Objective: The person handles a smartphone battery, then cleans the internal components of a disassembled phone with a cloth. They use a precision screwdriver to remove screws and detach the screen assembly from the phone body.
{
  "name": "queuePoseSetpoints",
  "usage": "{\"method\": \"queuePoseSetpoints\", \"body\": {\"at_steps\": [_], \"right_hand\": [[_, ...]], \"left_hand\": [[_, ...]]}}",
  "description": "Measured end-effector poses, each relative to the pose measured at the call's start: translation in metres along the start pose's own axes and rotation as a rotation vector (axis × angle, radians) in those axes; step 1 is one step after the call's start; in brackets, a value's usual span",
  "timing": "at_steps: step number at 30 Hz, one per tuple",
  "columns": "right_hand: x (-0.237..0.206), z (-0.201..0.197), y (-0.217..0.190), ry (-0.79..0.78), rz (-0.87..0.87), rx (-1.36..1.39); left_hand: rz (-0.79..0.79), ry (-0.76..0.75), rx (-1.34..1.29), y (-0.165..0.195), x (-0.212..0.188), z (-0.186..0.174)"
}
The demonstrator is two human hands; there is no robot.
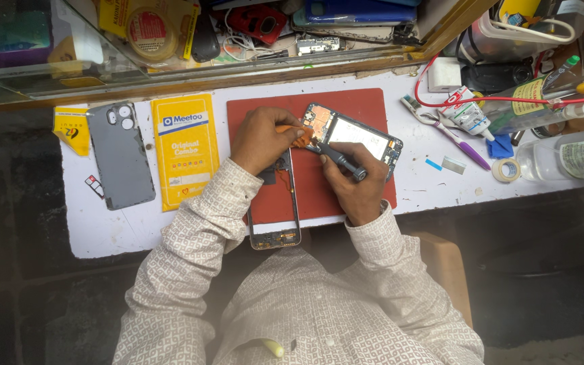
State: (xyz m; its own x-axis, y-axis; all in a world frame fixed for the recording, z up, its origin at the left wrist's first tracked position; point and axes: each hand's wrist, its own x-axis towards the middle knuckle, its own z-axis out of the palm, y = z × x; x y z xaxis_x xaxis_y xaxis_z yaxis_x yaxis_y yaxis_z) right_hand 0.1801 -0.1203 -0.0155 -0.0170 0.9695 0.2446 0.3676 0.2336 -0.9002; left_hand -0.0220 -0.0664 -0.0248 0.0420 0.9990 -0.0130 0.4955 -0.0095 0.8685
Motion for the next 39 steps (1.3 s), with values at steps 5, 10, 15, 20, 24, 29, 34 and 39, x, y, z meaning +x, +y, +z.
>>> {"method": "queuePoseSetpoints", "body": {"at_steps": [5, 10, 15, 20, 24, 29, 34, 39], "right_hand": [[-0.004, -0.008, 0.003, 0.094, 0.031, 0.202], [-0.010, -0.010, 0.003, 0.143, 0.037, 0.177], [-0.010, -0.011, -0.002, 0.096, 0.055, 0.091], [-0.008, -0.009, -0.004, 0.086, 0.043, 0.081], [-0.007, -0.007, -0.002, 0.074, 0.000, 0.041], [-0.008, -0.009, 0.004, 0.106, 0.016, 0.148], [-0.009, -0.009, 0.002, 0.186, -0.109, 0.362], [-0.012, -0.009, -0.009, -0.019, -0.024, 0.242]], "left_hand": [[0.019, -0.039, -0.155, -0.004, 0.003, -0.005], [0.024, -0.092, -0.227, 0.003, -0.001, -0.003], [0.044, -0.028, -0.027, 0.013, -0.003, 0.006], [0.071, -0.008, -0.004, 0.012, -0.002, 0.007], [0.082, 0.008, 0.027, 0.009, -0.002, 0.009], [0.110, -0.003, -0.074, 0.009, -0.001, 0.004], [-0.014, -0.061, -0.512, -0.002, -0.019, -0.038], [-0.141, -0.054, -0.415, -0.014, -0.042, -0.048]]}}
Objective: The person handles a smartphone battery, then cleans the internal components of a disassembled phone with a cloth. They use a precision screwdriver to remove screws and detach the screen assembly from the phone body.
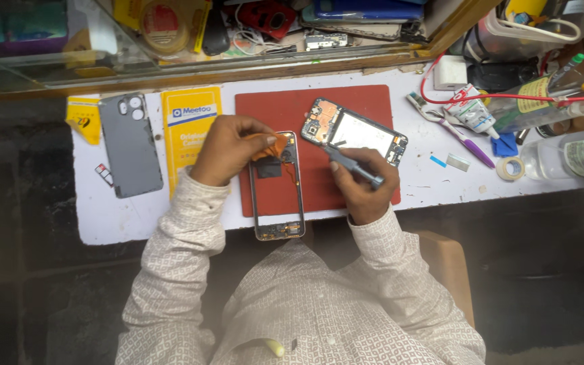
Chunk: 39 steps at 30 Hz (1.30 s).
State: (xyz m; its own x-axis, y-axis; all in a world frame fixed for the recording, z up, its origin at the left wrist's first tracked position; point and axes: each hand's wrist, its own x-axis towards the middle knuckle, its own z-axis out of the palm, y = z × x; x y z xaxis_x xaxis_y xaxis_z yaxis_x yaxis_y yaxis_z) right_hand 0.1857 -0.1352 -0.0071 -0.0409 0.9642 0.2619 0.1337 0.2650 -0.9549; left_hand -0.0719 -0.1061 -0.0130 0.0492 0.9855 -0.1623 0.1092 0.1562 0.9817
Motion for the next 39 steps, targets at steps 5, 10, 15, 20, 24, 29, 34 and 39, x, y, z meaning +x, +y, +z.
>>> {"method": "queuePoseSetpoints", "body": {"at_steps": [5, 10, 15, 20, 24, 29, 34, 39], "right_hand": [[0.003, 0.020, -0.002, -0.120, -0.017, -0.069], [0.016, 0.031, -0.001, -0.141, -0.042, -0.184], [0.023, 0.034, -0.004, -0.182, -0.077, -0.291], [0.028, 0.035, -0.008, -0.195, -0.121, -0.325], [0.032, 0.035, -0.009, -0.179, -0.089, -0.376], [0.035, 0.036, -0.010, -0.194, -0.084, -0.354], [0.035, 0.037, -0.012, -0.213, -0.049, -0.317], [0.034, 0.038, -0.014, -0.223, -0.114, -0.315]], "left_hand": [[0.156, 0.122, 0.324, -0.006, 0.003, 0.016], [0.151, 0.174, 0.409, -0.002, 0.003, 0.023], [0.164, 0.210, 0.479, 0.001, 0.001, 0.028], [0.229, 0.228, 0.550, 0.002, 0.001, 0.030], [0.212, 0.234, 0.562, 0.002, 0.000, 0.032], [0.251, 0.262, 0.589, 0.000, 0.001, 0.034], [0.235, 0.235, 0.539, -0.002, 0.002, 0.032], [0.235, 0.240, 0.535, -0.002, 0.002, 0.033]]}}
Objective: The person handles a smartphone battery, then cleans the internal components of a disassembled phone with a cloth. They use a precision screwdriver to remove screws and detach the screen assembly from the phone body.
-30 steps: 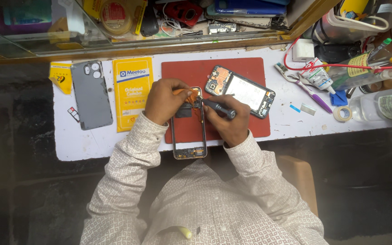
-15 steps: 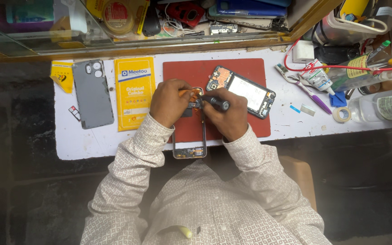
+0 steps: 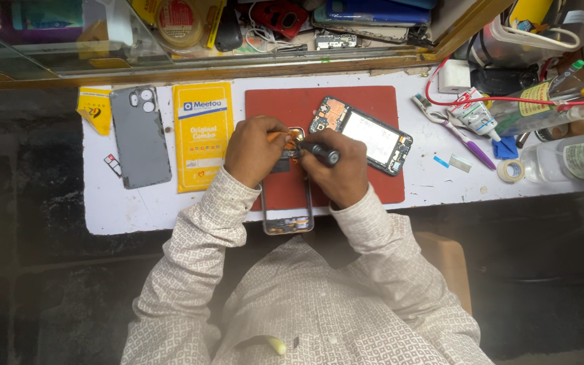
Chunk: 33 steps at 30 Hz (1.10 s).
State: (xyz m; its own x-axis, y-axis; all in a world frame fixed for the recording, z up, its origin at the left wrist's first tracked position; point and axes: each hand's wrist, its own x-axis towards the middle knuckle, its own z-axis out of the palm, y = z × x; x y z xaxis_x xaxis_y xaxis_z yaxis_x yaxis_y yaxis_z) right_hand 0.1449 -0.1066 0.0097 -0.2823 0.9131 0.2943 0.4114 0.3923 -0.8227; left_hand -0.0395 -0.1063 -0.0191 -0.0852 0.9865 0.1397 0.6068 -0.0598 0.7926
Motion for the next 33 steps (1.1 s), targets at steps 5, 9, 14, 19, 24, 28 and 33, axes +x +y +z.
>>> {"method": "queuePoseSetpoints", "body": {"at_steps": [5, 9, 14, 19, 24, 28, 33], "right_hand": [[-0.007, -0.028, 0.020, 0.043, 0.218, 0.374], [-0.019, -0.076, 0.049, 0.225, 0.161, 0.470], [-0.031, -0.163, 0.084, 0.357, 0.078, 0.375], [-0.040, -0.194, 0.118, 0.334, 0.130, -0.028], [-0.037, -0.189, 0.135, 0.243, -0.001, -0.611], [-0.036, -0.179, 0.135, 0.226, -0.071, -0.670], [-0.036, -0.173, 0.133, 0.240, -0.064, -0.622]], "left_hand": [[-0.032, -0.001, -0.291, -0.004, -0.003, -0.008], [0.096, 0.143, -0.215, -0.017, -0.010, -0.039], [0.023, 0.348, -0.010, -0.046, -0.025, -0.089], [-0.019, 0.438, 0.280, -0.066, -0.032, -0.093], [0.167, 0.581, 0.578, -0.039, -0.033, -0.083], [0.398, 0.549, 0.267, 0.022, -0.070, -0.084], [0.990, 0.123, -0.186, 0.106, -0.135, -0.086]]}}
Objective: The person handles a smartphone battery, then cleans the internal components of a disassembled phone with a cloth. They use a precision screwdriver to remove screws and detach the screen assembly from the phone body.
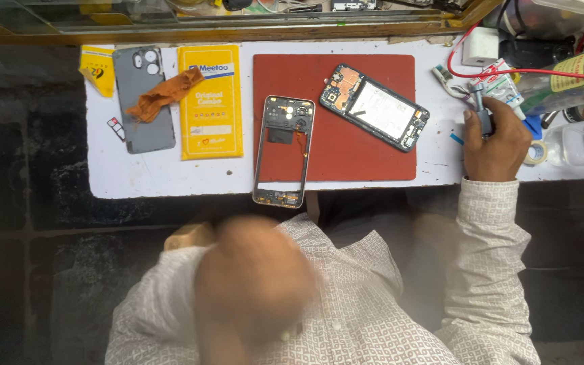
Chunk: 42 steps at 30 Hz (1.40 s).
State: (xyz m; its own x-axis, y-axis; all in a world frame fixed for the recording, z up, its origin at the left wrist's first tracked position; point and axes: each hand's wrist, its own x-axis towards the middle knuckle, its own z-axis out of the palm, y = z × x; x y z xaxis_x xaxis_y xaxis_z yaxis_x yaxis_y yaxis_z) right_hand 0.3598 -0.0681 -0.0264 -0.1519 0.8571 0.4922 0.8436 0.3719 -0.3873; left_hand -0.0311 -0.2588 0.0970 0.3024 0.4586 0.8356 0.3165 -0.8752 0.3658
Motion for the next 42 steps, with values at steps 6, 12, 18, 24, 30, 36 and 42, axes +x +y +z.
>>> {"method": "queuePoseSetpoints", "body": {"at_steps": [6, 12, 18, 24, 30, 36, 42], "right_hand": [[0.000, 0.004, 0.001, 0.055, -0.066, -0.003], [-0.002, 0.010, 0.007, 0.009, -0.008, -0.042], [0.000, 0.010, 0.000, 0.024, -0.004, -0.005], [0.007, 0.001, -0.044, -0.098, -0.147, 0.213], [0.026, 0.030, -0.096, -0.295, -0.361, 0.157], [0.037, 0.051, -0.104, -0.345, -0.332, 0.095], [0.041, 0.049, -0.100, -0.364, -0.331, 0.199]], "left_hand": [[0.258, -0.417, -0.480, 0.029, 0.036, 0.033], [0.134, -0.603, -0.830, 0.032, 0.025, 0.072], [0.082, -0.720, -0.976, 0.027, 0.015, 0.080], [-0.486, -0.137, 0.074, 0.007, 0.004, 0.063], [-0.994, -0.068, 0.751, -0.057, -0.025, 0.076], [-1.040, -0.066, 0.744, -0.068, -0.056, 0.100], [-1.046, 0.023, 0.677, -0.069, -0.057, 0.096]]}}
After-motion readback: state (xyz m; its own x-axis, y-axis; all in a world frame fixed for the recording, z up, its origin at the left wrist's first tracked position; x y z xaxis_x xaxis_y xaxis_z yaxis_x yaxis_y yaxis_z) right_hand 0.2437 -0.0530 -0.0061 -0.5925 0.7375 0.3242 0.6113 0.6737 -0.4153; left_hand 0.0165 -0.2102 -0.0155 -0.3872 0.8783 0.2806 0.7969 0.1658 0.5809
